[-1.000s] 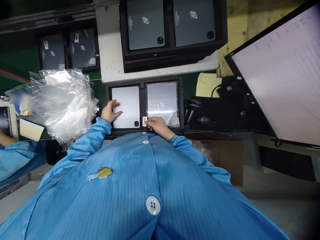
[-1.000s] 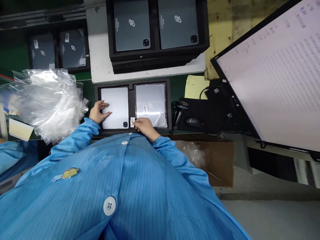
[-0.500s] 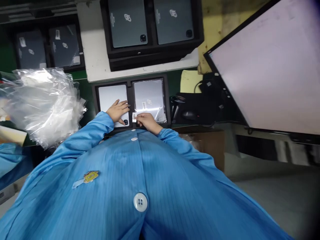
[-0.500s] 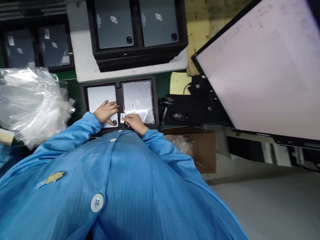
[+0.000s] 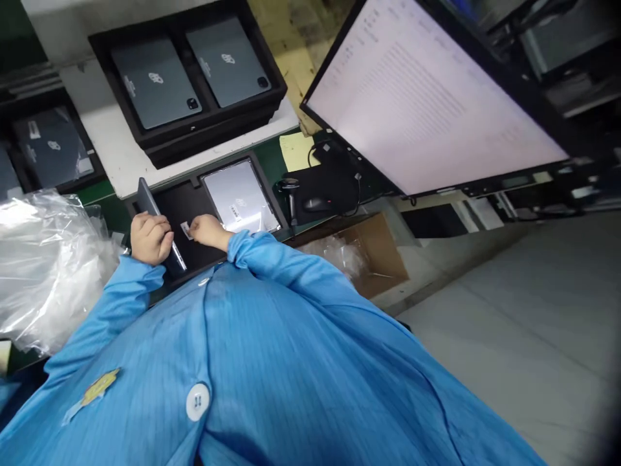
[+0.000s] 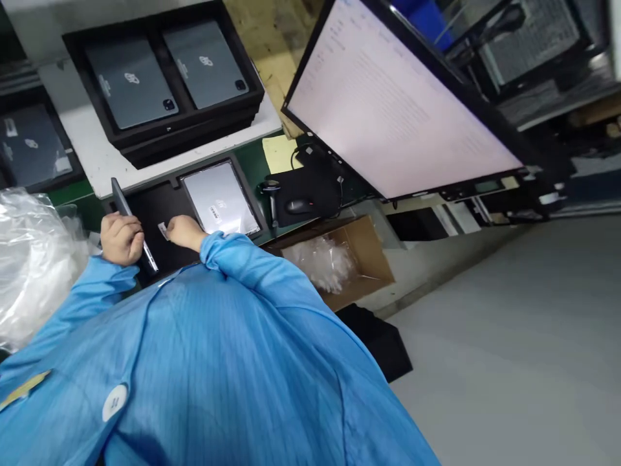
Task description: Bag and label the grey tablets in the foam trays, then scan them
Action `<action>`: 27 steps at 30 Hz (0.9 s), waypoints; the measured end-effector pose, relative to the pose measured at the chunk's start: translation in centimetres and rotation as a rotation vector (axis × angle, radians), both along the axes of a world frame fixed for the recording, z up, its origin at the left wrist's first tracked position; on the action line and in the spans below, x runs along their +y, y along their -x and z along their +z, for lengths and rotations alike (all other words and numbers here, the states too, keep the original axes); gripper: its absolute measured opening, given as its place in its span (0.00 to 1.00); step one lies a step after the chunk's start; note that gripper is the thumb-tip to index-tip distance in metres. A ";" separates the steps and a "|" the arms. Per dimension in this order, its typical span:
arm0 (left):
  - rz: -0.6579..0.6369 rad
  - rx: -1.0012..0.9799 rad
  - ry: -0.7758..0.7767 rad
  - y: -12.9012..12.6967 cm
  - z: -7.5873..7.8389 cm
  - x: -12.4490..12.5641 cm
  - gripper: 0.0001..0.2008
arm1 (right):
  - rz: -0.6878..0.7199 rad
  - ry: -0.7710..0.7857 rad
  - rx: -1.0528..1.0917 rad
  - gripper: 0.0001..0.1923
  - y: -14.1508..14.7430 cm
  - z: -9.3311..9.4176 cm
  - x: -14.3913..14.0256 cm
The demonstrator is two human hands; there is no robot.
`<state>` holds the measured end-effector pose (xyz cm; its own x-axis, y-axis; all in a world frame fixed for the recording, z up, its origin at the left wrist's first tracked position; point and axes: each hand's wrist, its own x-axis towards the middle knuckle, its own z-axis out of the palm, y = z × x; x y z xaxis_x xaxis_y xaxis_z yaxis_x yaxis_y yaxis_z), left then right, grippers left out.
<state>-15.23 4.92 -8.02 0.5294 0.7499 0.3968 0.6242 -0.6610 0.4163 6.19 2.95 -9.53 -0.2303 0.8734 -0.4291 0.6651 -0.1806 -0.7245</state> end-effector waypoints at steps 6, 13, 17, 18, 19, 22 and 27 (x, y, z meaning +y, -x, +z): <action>-0.008 0.078 -0.016 -0.7 0.2 -0.3 0.15 | 0.076 -0.114 -0.191 0.17 -0.6 1.0 0.3; -0.021 0.348 0.449 -5.0 -2.5 -2.6 0.27 | -0.351 -0.170 0.009 0.07 -12.6 0.8 -6.5; 0.100 0.301 0.520 -6.8 -2.9 -3.3 0.25 | -0.618 -0.216 0.100 0.11 -18.7 -0.2 -11.3; 0.098 0.259 0.506 -7.9 -2.7 -3.3 0.23 | -0.664 -0.229 0.117 0.12 -19.6 -0.4 -12.1; 0.067 0.221 0.493 -9.4 -2.6 -3.5 0.21 | -0.703 -0.241 0.134 0.14 -20.4 -0.5 -12.7; -0.088 0.193 0.511 -15.8 -2.1 -4.3 0.18 | -0.793 -0.263 0.174 0.17 -21.9 -0.6 -13.2; -0.017 0.367 0.514 -26.6 -2.4 -5.9 0.30 | -0.799 -0.280 0.229 0.18 -23.2 -0.7 -12.5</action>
<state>11.38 -1.00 -10.38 0.5763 0.7865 -0.2221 0.7779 -0.4446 0.4442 29.44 -9.52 -10.23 0.4415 0.8763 -0.1931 0.2479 -0.3259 -0.9123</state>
